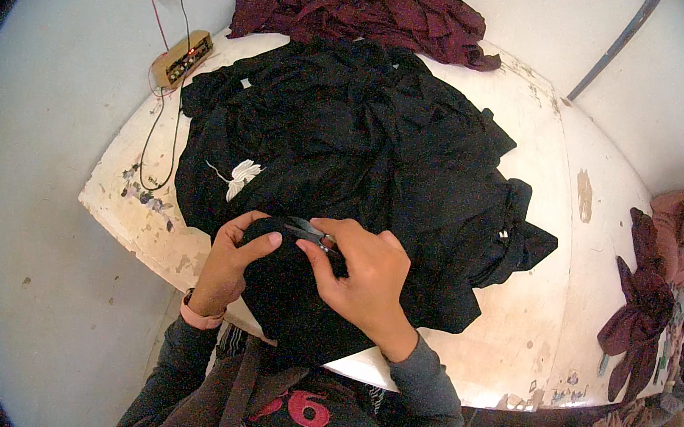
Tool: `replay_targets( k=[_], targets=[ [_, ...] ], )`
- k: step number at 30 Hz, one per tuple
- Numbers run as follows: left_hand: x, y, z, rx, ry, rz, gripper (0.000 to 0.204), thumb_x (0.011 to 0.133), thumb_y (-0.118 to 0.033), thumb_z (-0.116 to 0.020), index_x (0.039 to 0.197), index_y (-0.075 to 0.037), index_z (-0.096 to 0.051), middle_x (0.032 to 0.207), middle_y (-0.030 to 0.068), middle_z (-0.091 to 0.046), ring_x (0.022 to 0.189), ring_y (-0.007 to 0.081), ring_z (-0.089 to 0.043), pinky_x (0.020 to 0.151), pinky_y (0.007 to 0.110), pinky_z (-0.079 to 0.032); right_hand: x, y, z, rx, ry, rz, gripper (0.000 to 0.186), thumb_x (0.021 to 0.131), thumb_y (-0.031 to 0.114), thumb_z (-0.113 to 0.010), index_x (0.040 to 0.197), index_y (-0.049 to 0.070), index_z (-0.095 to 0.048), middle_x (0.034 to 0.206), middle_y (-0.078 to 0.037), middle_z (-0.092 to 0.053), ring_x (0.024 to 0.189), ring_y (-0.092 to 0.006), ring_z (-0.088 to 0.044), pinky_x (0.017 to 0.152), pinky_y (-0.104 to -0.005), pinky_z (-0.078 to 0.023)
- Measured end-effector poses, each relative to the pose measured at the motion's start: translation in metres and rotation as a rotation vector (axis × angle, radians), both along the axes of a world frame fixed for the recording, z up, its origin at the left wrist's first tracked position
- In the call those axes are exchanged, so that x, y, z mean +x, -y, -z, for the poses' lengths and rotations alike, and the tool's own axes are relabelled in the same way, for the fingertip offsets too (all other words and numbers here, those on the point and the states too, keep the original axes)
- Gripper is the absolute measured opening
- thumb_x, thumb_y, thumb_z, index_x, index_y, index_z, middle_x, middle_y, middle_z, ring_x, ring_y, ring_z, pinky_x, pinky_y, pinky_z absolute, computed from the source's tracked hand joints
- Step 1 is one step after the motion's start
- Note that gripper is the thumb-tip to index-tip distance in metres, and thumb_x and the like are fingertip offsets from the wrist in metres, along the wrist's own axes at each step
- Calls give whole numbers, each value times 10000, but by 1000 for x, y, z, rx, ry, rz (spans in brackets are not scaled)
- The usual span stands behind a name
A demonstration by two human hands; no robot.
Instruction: The person uses a small blade to cut a black garment on a white table. They repeatedly lift, fold, and trim sections of the fabric, then place the cut pieces aside. The task continues with consistent hand movements and tool use throughout the clip.
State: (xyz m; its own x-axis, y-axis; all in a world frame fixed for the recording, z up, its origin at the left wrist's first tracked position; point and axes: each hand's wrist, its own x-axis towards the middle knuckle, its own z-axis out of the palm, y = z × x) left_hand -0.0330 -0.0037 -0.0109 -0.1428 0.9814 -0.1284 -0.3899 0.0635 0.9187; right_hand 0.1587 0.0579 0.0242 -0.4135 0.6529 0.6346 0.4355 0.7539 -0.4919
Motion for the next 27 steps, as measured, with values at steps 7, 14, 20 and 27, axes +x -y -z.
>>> replay_targets(
  k=[7, 14, 20, 27],
  targets=[
    [0, 4, -2, 82, -138, -36, 240, 876, -144, -817, 1062, -31, -716, 936, 7, -721, 841, 66, -647, 780, 212, -492, 1, -1, -1, -55, -39, -13, 170, 818, 221, -828, 936, 124, -754, 806, -14, -733, 585, -166, -636, 549, -300, -407],
    [15, 5, -6, 257, -379, -222, 148, 861, 0, -782, 998, 4, -725, 940, 56, -730, 876, 132, -700, 778, 249, -537, -4, 1, 11, -368, -297, -84, 162, 836, 205, -816, 944, 107, -746, 792, -52, -732, 599, -201, -662, 570, -311, -467],
    [4, 5, 15, 722, -1014, -518, 165, 741, 127, -768, 807, 16, -666, 924, 133, -684, 962, 294, -744, 782, 310, -579, 9, 4, 0, -76, -32, -31, 211, 824, 232, -821, 974, 112, -732, 802, -31, -718, 605, -187, -650, 552, -314, -421],
    [10, 3, 7, 771, -1021, -458, 210, 708, 157, -746, 740, 14, -595, 890, 132, -659, 924, 316, -744, 766, 355, -603, 12, 7, -5, 224, 129, -14, 226, 796, 242, -823, 964, 125, -727, 761, 14, -682, 592, -151, -626, 542, -325, -339]
  ],
)
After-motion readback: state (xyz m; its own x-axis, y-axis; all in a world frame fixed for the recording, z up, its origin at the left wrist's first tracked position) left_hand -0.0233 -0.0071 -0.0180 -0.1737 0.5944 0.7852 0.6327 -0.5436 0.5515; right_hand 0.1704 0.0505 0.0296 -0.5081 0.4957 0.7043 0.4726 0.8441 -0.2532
